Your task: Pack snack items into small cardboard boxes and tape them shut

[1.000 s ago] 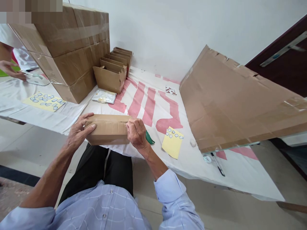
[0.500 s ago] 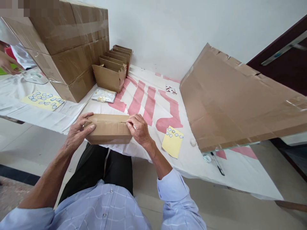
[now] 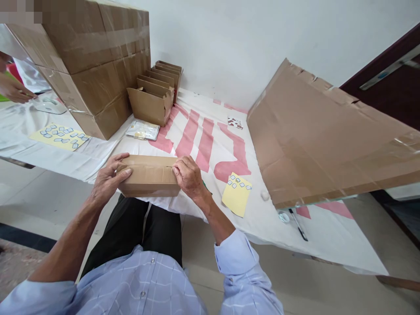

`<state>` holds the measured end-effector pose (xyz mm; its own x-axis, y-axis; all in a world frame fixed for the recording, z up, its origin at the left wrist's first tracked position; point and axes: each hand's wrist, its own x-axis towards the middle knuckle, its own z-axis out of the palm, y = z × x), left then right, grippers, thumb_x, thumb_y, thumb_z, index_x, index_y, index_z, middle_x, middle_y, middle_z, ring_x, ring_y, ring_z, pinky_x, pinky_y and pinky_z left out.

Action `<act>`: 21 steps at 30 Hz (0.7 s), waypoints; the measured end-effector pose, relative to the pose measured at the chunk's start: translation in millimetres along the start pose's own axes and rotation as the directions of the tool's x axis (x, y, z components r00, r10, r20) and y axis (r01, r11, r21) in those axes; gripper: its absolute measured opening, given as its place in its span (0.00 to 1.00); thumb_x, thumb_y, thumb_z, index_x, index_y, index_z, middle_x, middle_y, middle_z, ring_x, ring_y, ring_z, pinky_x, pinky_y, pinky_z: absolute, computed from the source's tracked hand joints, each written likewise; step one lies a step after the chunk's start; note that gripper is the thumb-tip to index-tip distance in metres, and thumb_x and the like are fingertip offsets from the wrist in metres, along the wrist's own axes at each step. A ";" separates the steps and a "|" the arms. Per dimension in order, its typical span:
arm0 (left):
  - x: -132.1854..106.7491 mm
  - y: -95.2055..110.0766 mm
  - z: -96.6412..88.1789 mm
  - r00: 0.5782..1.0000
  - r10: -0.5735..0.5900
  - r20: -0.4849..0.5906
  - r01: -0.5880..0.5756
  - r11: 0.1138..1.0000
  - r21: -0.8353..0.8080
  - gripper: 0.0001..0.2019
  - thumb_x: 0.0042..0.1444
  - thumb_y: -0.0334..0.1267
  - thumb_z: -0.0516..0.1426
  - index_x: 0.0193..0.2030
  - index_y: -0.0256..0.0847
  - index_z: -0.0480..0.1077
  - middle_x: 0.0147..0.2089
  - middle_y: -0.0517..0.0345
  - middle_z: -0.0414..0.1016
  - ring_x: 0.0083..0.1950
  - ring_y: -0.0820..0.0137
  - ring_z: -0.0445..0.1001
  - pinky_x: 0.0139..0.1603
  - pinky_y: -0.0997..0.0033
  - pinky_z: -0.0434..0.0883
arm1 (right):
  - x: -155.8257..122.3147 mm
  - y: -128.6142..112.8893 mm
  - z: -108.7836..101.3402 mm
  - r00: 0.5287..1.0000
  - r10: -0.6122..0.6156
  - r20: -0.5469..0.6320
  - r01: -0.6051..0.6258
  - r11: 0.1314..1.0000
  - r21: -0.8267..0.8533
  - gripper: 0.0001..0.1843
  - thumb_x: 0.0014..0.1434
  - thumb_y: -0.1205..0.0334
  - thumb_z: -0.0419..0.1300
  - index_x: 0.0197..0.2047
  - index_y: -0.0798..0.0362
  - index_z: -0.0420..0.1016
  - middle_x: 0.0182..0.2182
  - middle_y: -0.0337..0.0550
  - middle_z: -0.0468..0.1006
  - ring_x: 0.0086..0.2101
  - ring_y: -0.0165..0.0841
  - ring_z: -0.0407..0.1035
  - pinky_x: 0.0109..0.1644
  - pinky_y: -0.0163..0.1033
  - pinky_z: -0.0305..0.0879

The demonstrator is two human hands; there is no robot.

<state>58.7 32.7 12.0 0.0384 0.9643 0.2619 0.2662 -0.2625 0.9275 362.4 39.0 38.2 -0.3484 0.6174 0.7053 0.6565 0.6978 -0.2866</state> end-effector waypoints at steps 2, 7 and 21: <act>1.1 0.9 0.5 1.000 -0.016 0.003 0.016 1.000 0.009 0.17 0.61 0.55 0.65 0.32 0.44 0.73 0.74 0.52 0.73 0.78 0.47 0.67 0.68 0.50 0.74 | -0.8 0.0 2.7 0.997 -0.076 -0.019 0.073 0.991 -0.111 0.14 0.76 0.71 0.57 0.37 0.47 0.74 0.36 0.45 0.79 0.41 0.41 0.72 0.47 0.48 0.71; 1.9 4.4 2.0 0.999 -0.044 -0.009 0.044 0.999 0.019 0.17 0.61 0.55 0.65 0.32 0.44 0.73 0.74 0.52 0.73 0.78 0.46 0.67 0.64 0.51 0.75 | -6.0 -1.9 4.9 0.984 -0.166 -0.058 0.147 0.958 -0.246 0.14 0.76 0.72 0.57 0.37 0.48 0.74 0.35 0.46 0.77 0.39 0.41 0.69 0.45 0.47 0.70; 1.4 7.3 9.2 0.995 -0.064 -0.071 0.065 0.998 0.005 0.17 0.59 0.55 0.64 0.30 0.45 0.72 0.73 0.51 0.75 0.76 0.47 0.69 0.74 0.47 0.70 | -18.9 -0.7 6.6 0.974 -0.210 -0.083 0.167 0.919 -0.358 0.13 0.77 0.71 0.58 0.41 0.49 0.81 0.39 0.48 0.82 0.41 0.40 0.72 0.47 0.47 0.71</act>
<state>69.5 32.5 16.7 -0.0473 0.9744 0.2199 0.2731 -0.1991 0.9411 364.1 29.2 20.8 -0.4216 0.4248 0.8011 0.7842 0.6144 0.0868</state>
